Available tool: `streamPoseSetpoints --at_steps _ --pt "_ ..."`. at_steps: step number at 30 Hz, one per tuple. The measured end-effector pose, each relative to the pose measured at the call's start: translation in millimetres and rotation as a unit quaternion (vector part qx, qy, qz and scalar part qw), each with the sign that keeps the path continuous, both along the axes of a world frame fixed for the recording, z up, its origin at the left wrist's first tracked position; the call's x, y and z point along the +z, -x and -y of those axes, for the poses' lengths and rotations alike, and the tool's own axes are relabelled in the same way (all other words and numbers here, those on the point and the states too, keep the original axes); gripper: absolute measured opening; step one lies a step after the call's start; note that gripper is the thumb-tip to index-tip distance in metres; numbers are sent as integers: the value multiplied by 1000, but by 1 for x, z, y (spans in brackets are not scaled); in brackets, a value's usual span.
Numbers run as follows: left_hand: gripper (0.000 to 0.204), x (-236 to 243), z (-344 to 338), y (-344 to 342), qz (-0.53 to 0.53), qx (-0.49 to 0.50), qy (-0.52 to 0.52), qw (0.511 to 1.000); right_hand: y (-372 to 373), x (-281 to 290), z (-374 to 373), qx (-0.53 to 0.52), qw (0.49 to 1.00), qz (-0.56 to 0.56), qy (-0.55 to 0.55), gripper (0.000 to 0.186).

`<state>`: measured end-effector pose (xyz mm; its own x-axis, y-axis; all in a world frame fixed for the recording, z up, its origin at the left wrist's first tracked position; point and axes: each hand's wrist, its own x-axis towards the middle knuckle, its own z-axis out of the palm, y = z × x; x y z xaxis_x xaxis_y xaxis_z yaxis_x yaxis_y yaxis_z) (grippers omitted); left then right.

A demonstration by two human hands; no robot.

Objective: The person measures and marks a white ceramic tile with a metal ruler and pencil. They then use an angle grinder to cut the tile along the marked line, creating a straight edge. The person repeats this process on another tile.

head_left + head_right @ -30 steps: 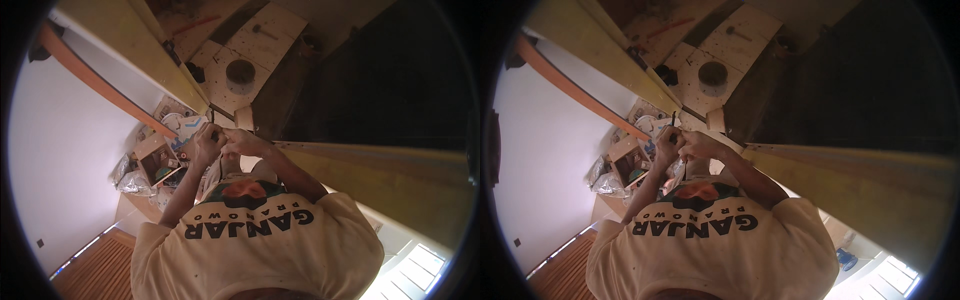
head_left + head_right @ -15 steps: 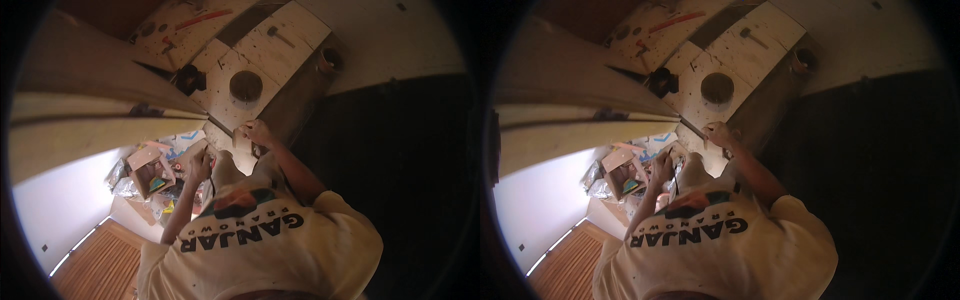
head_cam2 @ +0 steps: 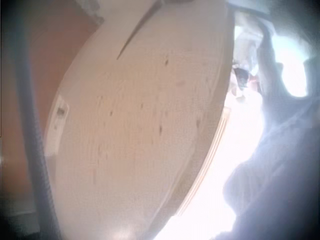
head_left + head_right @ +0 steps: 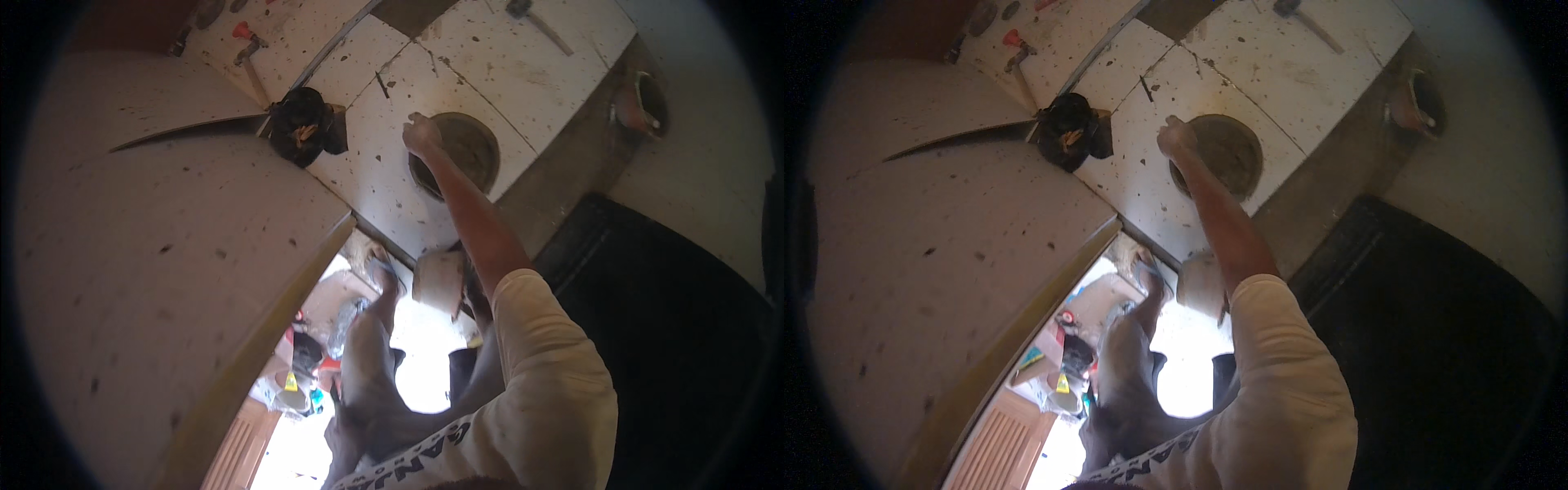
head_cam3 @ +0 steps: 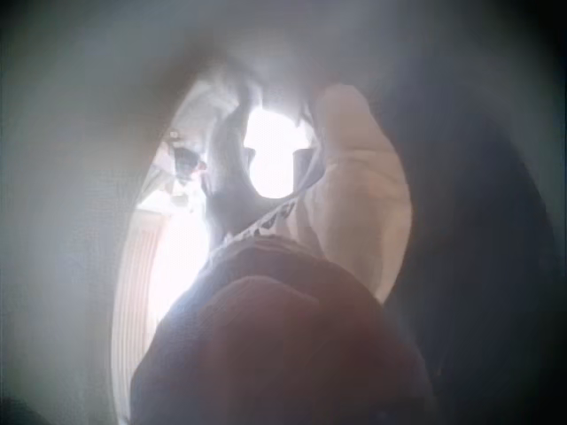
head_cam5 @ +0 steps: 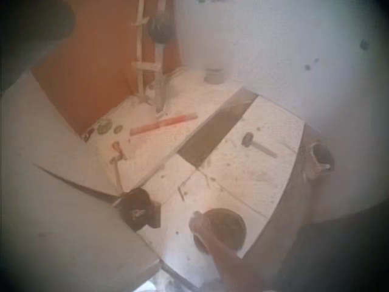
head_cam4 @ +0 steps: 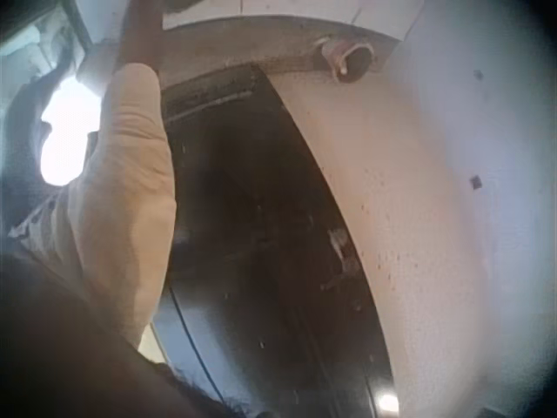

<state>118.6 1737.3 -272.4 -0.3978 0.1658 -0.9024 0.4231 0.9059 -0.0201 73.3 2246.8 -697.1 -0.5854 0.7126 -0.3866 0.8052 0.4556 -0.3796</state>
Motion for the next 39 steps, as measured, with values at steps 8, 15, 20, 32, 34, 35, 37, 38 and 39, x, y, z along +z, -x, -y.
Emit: streamPoseSetpoints --at_steps 8,15,20,32,34,35,37,38,39 --pt "82 -78 -40 87 18 22 44 999 140 -134 -40 -224 973 -50 20 40" --pt "92 -94 -36 118 31 8 47 998 154 -180 -53 -269 962 -53 -3 34" --pt "99 -73 -34 124 50 -36 32 998 99 -141 22 -198 965 -165 -45 25" --pt "78 -26 47 66 47 -12 -62 997 -142 328 305 -267 929 -89 241 28" --pt "71 -67 83 57 44 2 -108 993 -170 349 324 -254 937 -100 219 27" --pt "70 -88 104 51 71 46 -86 993 -180 351 335 -221 948 -107 201 27" --pt "66 -95 159 23 108 167 -114 973 -197 339 354 -110 976 -146 116 26" --pt "64 -79 155 17 122 218 -165 954 -210 347 352 -143 964 -139 173 23" --pt "66 -61 151 17 155 180 -133 962 -223 356 347 -170 946 -149 230 21"
